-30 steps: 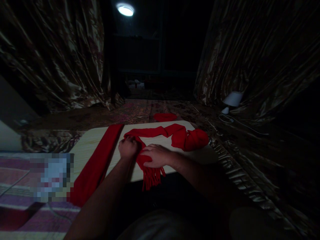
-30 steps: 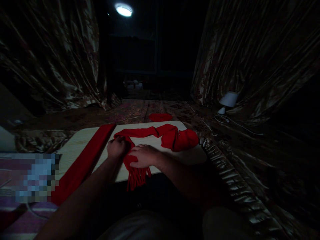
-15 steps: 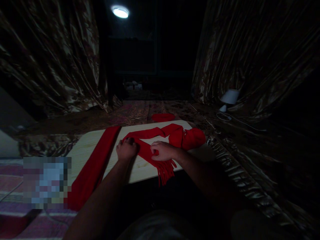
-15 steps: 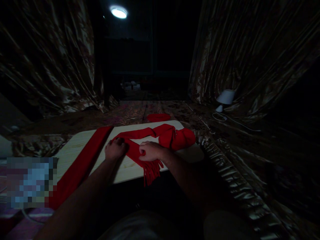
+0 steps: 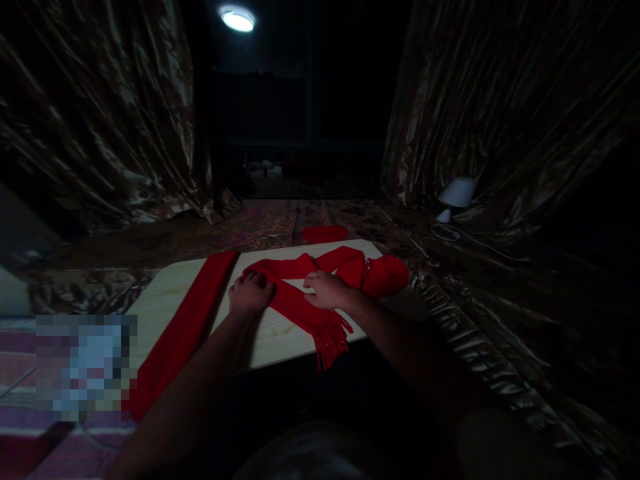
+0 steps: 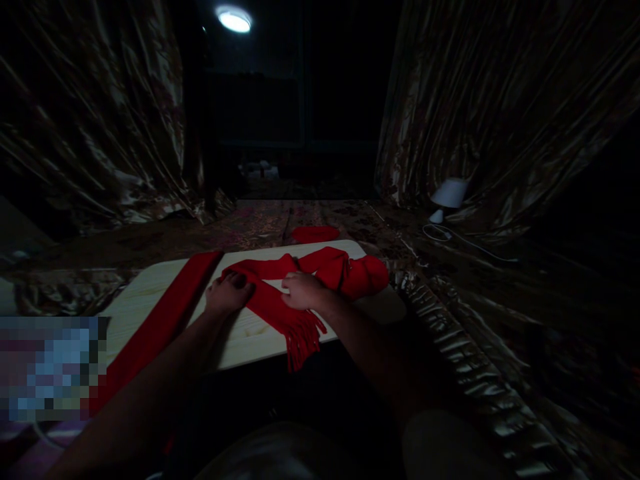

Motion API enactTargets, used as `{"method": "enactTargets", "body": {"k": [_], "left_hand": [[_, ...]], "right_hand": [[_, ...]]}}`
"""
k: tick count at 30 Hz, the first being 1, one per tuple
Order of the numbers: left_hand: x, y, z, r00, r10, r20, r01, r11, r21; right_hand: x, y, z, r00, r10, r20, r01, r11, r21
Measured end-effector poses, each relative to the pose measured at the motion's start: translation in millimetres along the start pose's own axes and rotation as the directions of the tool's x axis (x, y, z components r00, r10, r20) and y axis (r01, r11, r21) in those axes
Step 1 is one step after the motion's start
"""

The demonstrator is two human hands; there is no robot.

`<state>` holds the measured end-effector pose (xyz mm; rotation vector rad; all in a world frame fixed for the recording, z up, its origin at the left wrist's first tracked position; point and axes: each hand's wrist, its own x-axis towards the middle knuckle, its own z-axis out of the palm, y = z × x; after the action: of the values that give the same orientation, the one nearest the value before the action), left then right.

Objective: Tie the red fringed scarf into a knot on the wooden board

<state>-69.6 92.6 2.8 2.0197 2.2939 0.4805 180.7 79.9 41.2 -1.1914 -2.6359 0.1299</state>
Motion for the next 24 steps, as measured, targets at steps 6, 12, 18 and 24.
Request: {"method": "enactTargets", "body": {"k": [6, 12, 18, 24], "left_hand": [[-1.6, 1.9, 2.2, 0.999, 0.032, 0.019, -0.033, 0.999, 0.031], [21.7, -2.5, 4.5, 0.990, 0.068, 0.121, -0.076, 0.995, 0.059], [41.4, -11.5, 7.6, 0.991, 0.096, 0.094, -0.100, 0.994, 0.038], [42.6, -20.1, 9.6, 0.987, 0.158, -0.030, -0.158, 0.987, -0.011]], "right_hand": [[35.2, 24.4, -2.0, 0.960, 0.218, 0.177, -0.167, 0.950, -0.264], [63.2, 57.5, -6.0, 0.885, 0.359, 0.295, -0.268, 0.914, -0.306], [63.7, 67.8, -7.1, 0.894, 0.367, 0.256, -0.276, 0.902, -0.331], [53.3, 24.9, -10.3, 0.979, 0.174, 0.105, -0.145, 0.961, -0.235]]}}
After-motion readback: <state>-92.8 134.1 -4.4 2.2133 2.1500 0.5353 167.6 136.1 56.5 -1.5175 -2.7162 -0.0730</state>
